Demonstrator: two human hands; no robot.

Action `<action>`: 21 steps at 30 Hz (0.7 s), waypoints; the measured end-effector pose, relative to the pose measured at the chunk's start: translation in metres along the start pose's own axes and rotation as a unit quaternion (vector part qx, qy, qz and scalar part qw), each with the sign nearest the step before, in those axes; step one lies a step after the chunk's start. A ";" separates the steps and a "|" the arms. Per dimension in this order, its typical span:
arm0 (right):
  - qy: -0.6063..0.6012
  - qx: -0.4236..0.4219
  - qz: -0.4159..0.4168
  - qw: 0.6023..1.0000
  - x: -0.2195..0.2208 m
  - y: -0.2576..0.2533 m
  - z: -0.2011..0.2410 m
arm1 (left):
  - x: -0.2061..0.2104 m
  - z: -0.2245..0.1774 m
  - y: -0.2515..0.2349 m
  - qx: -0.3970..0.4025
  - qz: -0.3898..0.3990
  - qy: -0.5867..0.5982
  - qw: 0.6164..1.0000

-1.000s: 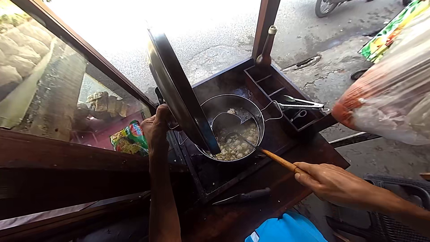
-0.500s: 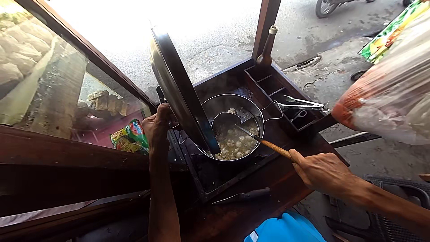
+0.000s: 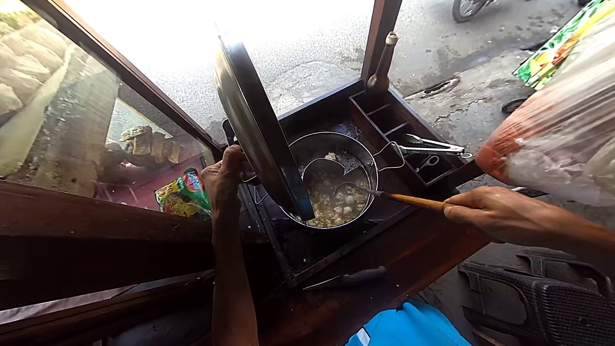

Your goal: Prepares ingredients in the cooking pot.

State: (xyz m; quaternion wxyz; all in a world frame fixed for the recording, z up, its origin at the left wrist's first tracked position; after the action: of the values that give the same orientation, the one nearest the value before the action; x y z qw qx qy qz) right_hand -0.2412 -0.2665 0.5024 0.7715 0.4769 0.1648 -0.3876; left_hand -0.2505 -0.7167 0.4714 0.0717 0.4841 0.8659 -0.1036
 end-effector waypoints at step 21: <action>0.271 -0.186 -0.147 0.933 0.053 0.014 0.012 | 0.003 -0.007 -0.007 0.002 -0.007 -0.014 1.000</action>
State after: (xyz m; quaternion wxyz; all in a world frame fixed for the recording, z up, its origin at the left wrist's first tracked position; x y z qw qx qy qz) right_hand -0.1978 -0.2965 0.4843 0.7066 0.3826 0.5049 -0.3154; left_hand -0.2581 -0.7161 0.4786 0.0820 0.4770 0.8678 -0.1126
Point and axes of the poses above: each hand's wrist, its own y-axis away from the middle knuckle, its own x-axis out of the palm, z = x × y, the point moved 6 cm from there along -y, towards the middle knuckle, and after that the axes turned 9 degrees about -y, right-handed, at the moved point
